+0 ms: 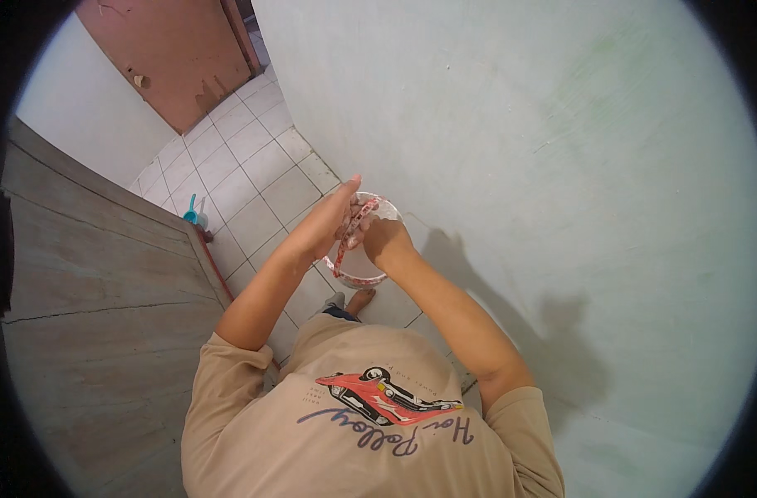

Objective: The person applies paint to interior wall surfaces using a handheld paintbrush, moving between different sections of the house while carrying a paint container.

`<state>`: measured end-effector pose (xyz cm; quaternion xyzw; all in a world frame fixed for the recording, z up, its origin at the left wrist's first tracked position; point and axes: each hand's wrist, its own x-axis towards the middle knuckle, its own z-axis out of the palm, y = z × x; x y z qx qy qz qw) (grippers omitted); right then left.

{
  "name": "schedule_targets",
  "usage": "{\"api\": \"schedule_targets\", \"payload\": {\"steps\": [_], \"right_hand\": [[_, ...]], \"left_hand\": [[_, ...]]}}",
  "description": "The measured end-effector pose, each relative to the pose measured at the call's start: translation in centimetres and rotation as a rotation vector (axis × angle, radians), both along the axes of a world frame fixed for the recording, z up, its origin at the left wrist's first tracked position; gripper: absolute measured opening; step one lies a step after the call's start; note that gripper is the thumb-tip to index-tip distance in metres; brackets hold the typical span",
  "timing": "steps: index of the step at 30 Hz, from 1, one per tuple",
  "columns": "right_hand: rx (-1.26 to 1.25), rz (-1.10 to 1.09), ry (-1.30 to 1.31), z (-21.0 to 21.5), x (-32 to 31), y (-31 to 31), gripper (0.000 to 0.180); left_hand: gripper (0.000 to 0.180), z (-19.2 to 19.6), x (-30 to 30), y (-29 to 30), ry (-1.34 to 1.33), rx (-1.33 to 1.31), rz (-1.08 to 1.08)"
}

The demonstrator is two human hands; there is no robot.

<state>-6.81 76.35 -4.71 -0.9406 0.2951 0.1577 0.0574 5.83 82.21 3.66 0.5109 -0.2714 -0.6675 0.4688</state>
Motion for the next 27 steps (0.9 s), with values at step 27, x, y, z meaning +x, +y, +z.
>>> {"api": "schedule_targets", "payload": {"steps": [27], "right_hand": [[0.81,-1.108,-1.083,3.5,-15.3,6.2,0.027]], "left_hand": [[0.064,1.0,-3.8,-2.2,0.11,-0.053,-0.121]]}}
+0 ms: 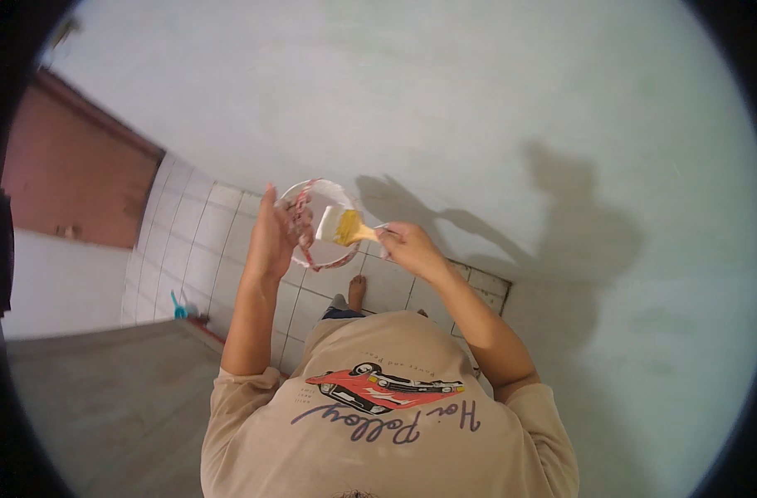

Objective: The person applies paint to interior wall surfaces using a handheld paintbrush, moving between different sections of the house while carrying a paint container.

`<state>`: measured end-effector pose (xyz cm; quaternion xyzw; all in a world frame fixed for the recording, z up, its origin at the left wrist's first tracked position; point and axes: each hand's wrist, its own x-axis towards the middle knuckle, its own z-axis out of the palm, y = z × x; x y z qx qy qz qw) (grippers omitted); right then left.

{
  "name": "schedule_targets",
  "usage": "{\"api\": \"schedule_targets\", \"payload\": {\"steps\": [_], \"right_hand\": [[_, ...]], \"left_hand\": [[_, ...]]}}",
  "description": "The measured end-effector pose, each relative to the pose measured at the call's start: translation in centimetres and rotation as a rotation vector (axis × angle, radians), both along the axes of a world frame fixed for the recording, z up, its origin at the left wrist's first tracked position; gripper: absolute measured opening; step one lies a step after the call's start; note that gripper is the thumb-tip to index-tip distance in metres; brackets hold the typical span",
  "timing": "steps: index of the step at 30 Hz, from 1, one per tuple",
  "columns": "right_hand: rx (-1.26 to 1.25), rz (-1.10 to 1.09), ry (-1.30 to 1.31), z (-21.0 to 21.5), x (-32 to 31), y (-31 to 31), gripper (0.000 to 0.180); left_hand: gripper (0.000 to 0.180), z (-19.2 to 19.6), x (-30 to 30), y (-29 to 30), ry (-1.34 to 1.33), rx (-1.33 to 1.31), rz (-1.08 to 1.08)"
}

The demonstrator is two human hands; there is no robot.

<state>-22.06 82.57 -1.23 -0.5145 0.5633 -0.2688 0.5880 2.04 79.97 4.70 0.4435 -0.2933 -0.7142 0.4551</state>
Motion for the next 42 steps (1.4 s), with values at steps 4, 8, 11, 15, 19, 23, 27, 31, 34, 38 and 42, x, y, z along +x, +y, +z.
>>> {"api": "schedule_targets", "payload": {"steps": [4,8,11,15,19,23,27,31,34,38,42], "right_hand": [[-0.334,-0.126,0.085,-2.1,1.3,2.1,0.025],[-0.507,-0.164,0.279,0.1,1.9,3.0,0.026],[-0.107,-0.194,0.182,3.3,0.9,4.5,0.028],[-0.225,-0.396,0.17,3.7,2.3,6.5,0.026],[-0.014,-0.527,-0.024,4.0,4.2,9.0,0.021],[0.127,-0.792,-0.133,3.7,7.1,11.8,0.022],[0.116,-0.984,-0.09,1.1,9.7,12.8,0.023],[0.034,-1.162,-0.166,0.6,12.0,14.3,0.022],[-0.068,-1.278,-0.288,2.2,12.6,16.7,0.022],[-0.214,-1.397,-0.443,3.9,13.3,18.1,0.02],[-0.332,-1.484,-0.525,5.3,11.9,19.3,0.022]], "left_hand": [[0.061,0.8,-2.2,0.5,-0.119,0.107,0.135],[0.053,0.9,-0.9,0.1,0.011,0.113,-0.087],[0.052,0.4,-1.1,-1.0,0.029,0.09,-0.284],[0.051,2.2,-1.6,-3.0,0.092,0.169,-0.464],[0.054,2.3,-1.3,-3.8,0.098,0.16,-0.627],[0.052,1.2,-1.9,-4.3,0.127,0.171,-0.798],[0.05,-1.6,-3.0,-5.3,0.214,0.127,-0.946],[0.047,-2.9,-4.5,-5.3,0.261,0.088,-1.056],[0.046,-0.8,-6.0,-3.6,0.238,0.049,-1.078],[0.046,0.0,-8.4,-2.3,0.251,0.055,-1.152],[0.048,1.5,-10.7,-0.9,0.231,0.052,-1.167]]}}
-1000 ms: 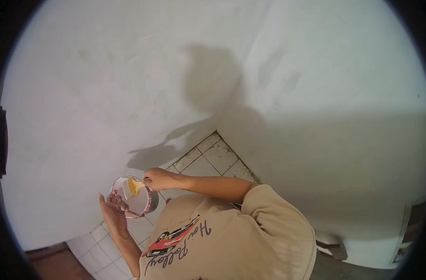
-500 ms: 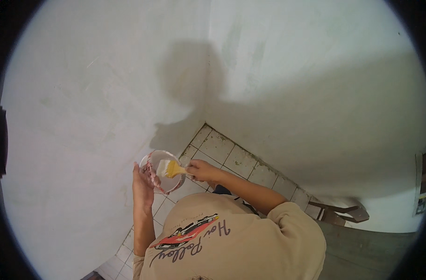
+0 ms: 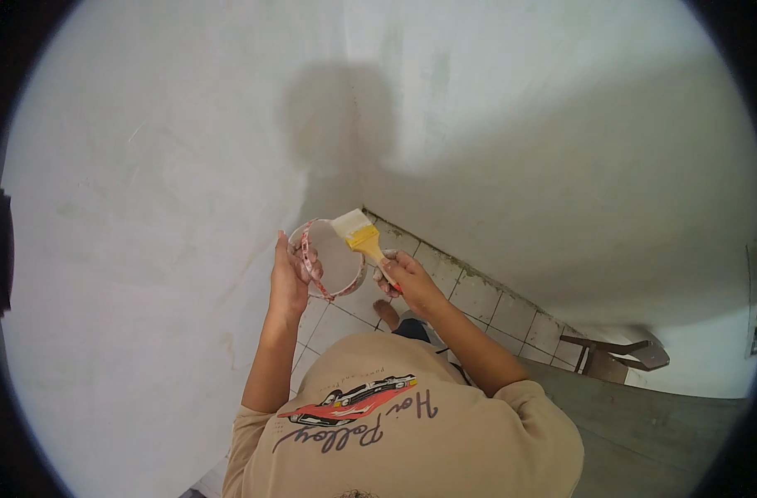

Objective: The person applies paint to interior wall surfaces using a handheld paintbrush, moving between different sections of the house while carrying a paint container.

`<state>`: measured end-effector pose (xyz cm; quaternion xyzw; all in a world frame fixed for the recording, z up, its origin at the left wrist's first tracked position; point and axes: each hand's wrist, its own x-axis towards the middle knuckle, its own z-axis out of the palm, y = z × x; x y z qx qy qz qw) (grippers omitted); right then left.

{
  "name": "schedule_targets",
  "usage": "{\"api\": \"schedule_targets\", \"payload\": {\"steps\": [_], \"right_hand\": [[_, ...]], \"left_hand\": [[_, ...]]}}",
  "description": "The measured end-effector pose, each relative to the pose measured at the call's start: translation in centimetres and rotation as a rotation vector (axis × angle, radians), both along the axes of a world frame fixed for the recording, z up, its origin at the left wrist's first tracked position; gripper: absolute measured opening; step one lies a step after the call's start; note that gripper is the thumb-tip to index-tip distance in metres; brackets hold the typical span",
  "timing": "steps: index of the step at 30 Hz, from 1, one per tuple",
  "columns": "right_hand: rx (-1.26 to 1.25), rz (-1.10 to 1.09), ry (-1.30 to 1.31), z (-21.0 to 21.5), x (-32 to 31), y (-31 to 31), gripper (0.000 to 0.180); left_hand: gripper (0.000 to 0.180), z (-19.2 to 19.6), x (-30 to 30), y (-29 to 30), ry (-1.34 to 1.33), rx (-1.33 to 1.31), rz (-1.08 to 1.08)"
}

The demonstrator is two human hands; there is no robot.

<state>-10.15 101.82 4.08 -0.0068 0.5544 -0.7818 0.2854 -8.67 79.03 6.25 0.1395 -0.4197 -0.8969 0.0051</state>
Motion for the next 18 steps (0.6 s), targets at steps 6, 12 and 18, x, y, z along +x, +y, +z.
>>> {"api": "schedule_targets", "payload": {"steps": [6,12,18], "right_hand": [[-0.125,-0.158,0.093,3.8,-8.1,2.4,0.026],[-0.004,-0.294,0.134,3.7,-23.7,6.1,0.025],[-0.008,-0.406,-0.064,2.6,-34.8,8.7,0.025]], "left_hand": [[0.048,1.6,-1.9,1.2,-0.091,-0.079,0.038],[0.047,0.7,-4.4,2.1,-0.229,-0.074,0.109],[0.045,-0.6,-4.6,2.3,-0.362,-0.108,0.261]]}}
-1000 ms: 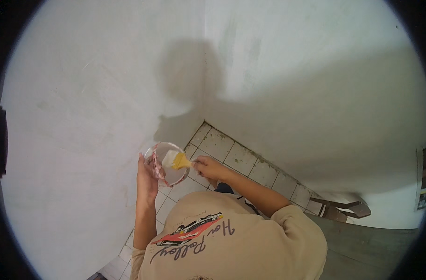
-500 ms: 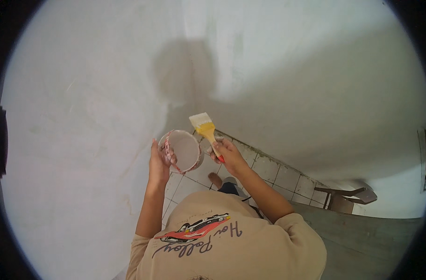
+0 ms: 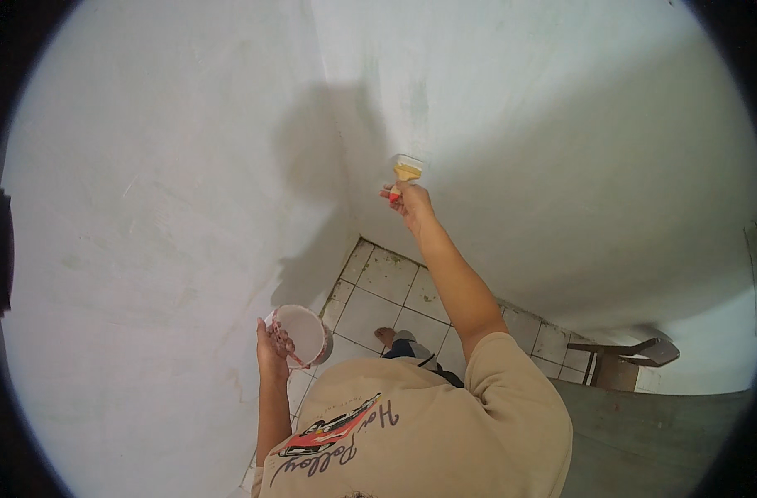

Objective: The person applies paint to interior wall surfaces using a handheld paintbrush, moving between different sections of the house while carrying a paint container.

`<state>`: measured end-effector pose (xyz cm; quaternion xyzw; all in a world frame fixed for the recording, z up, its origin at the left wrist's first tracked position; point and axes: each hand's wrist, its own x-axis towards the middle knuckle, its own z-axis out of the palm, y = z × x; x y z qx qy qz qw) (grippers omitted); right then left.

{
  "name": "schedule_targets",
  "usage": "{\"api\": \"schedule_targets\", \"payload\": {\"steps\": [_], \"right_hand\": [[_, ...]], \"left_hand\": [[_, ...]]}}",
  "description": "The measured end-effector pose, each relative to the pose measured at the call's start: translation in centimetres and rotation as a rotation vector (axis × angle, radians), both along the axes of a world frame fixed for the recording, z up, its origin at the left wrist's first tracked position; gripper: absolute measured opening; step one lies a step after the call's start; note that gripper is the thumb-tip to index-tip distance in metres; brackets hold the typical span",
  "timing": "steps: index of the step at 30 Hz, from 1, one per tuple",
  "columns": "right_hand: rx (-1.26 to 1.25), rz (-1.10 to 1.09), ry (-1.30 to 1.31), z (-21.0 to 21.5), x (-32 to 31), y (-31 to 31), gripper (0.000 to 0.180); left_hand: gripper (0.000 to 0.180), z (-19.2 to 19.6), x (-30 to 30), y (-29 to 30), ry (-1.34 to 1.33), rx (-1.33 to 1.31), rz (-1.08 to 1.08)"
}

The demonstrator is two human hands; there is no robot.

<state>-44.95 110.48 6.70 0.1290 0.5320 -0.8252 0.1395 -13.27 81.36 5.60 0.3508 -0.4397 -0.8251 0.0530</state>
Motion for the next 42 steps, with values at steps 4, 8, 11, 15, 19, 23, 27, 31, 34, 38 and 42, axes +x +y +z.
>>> {"api": "schedule_targets", "payload": {"steps": [4,8,11,15,19,23,27,31,34,38,42], "right_hand": [[-0.076,-0.111,-0.04,3.1,-4.8,3.0,0.024],[-0.022,-0.162,0.124,10.6,-7.8,6.7,0.025],[-0.084,-0.181,0.306,17.5,-8.2,7.1,0.022],[-0.084,-0.148,0.394,20.6,-5.7,5.6,0.019],[0.0,-0.206,0.254,12.9,-4.6,3.6,0.019],[0.015,-0.235,0.011,2.4,-4.3,1.9,0.018],[0.029,-0.247,-0.093,-1.2,-5.6,0.9,0.019],[0.002,-0.254,-0.056,2.2,-7.3,0.2,0.019],[0.007,-0.251,0.094,9.2,-7.0,-0.2,0.015],[-0.026,-0.264,0.257,18.2,-6.7,-0.4,0.017],[0.079,-0.253,0.63,22.6,-6.0,-0.3,0.021]], "left_hand": [[0.042,2.9,-0.5,1.5,-0.112,-0.109,0.097],[0.04,4.5,-0.8,2.5,-0.122,-0.181,0.134],[0.038,3.8,0.0,2.2,-0.103,-0.211,0.146],[0.037,0.7,0.6,1.2,-0.144,-0.168,0.182],[0.035,-1.4,0.8,0.6,-0.125,-0.108,0.17],[0.035,-2.1,0.9,0.0,-0.118,-0.088,0.12],[0.035,-1.7,1.0,-0.4,-0.16,-0.093,0.1],[0.035,-2.3,1.2,-0.8,-0.153,-0.076,0.079],[0.034,-3.0,1.3,-0.9,-0.185,-0.075,0.086],[0.031,-3.5,1.3,-0.9,-0.203,-0.093,0.115],[0.031,-3.8,1.7,-1.0,-0.198,-0.105,0.127]]}}
